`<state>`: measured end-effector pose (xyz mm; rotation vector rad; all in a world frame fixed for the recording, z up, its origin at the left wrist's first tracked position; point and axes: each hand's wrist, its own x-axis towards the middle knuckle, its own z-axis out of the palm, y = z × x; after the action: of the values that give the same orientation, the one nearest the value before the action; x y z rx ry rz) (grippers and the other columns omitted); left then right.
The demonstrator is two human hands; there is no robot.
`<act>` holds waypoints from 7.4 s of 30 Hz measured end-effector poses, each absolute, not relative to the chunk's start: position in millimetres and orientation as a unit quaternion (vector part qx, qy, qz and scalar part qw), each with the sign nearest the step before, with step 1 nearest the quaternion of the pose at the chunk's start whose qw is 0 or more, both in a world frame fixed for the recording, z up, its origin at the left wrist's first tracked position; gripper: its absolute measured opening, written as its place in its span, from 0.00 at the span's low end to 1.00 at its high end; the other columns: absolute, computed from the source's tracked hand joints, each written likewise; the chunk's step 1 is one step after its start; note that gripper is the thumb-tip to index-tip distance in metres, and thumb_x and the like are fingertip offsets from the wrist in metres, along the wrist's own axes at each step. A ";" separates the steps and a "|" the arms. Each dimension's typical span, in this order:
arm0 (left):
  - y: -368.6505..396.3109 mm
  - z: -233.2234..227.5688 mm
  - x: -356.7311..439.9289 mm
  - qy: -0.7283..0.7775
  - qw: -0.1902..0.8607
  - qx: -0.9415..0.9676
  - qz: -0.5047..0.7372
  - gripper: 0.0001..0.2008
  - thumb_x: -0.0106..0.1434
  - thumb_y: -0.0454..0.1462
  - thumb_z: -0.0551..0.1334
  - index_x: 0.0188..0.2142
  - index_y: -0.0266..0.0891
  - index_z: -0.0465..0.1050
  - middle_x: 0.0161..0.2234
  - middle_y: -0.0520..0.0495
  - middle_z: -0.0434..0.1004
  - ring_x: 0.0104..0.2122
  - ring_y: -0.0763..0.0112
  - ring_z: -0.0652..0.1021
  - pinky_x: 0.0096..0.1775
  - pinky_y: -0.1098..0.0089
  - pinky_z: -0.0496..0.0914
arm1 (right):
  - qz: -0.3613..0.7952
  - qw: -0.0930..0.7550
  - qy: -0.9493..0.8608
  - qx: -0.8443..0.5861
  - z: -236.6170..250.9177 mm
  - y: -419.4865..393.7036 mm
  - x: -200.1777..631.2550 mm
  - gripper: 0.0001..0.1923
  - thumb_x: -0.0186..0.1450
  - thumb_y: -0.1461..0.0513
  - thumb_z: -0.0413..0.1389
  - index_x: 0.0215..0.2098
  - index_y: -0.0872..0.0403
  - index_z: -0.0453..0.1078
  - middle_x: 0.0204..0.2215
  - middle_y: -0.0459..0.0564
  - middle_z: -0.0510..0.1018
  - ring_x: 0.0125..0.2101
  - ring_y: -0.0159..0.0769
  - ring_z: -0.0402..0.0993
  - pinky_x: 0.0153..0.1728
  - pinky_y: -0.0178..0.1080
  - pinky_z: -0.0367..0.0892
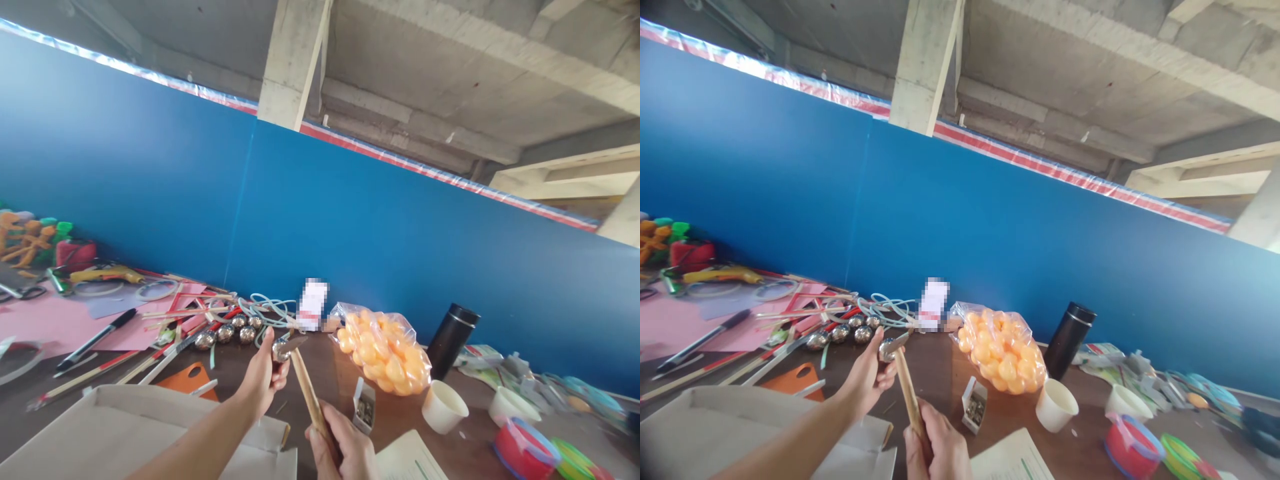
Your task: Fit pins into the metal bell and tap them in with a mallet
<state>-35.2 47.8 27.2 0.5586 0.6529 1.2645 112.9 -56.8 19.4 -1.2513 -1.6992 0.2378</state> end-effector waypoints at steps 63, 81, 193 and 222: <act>40.8 28.0 -31.6 0.267 0.745 0.299 0.533 0.25 0.57 0.55 0.54 0.27 0.34 0.68 0.11 0.56 0.57 0.11 0.84 0.51 0.14 0.78 0.46 | 0.076 0.209 -0.640 -0.735 36.4 -61.0 114.1 0.08 0.55 0.64 0.54 0.32 0.49 0.72 0.32 0.48 0.76 0.35 0.41 0.75 0.34 0.36 0.65; 31.6 26.3 -18.3 0.241 0.771 0.318 0.497 0.28 0.56 0.59 0.51 0.27 0.34 0.69 0.11 0.57 0.56 0.12 0.84 0.49 0.15 0.76 0.42 | 0.086 0.405 -0.649 -0.638 24.5 -49.5 128.6 0.13 0.63 0.55 0.50 0.34 0.52 0.73 0.31 0.50 0.78 0.31 0.37 0.75 0.32 0.32 0.68; -6.7 28.5 10.8 0.183 0.825 0.370 0.385 0.24 0.57 0.57 0.53 0.27 0.38 0.65 0.20 0.54 0.61 0.16 0.79 0.59 0.18 0.76 0.55 | 0.616 0.530 -0.451 -0.370 50.6 -42.8 147.3 0.12 0.58 0.59 0.61 0.29 0.59 0.66 0.23 0.48 0.77 0.10 0.16 0.57 0.08 0.22 0.43; -3.3 25.1 11.1 0.170 0.796 0.418 0.403 0.21 0.61 0.54 0.49 0.30 0.39 0.63 0.22 0.54 0.62 0.17 0.79 0.59 0.17 0.76 0.57 | 0.581 0.534 -0.451 -0.417 45.9 -41.0 144.1 0.12 0.59 0.58 0.60 0.29 0.58 0.64 0.25 0.48 0.77 0.10 0.15 0.53 0.09 0.23 0.38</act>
<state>11.1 -3.3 25.1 0.8990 0.3654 0.8661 144.1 -41.0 45.9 -0.9940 -1.0751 1.3841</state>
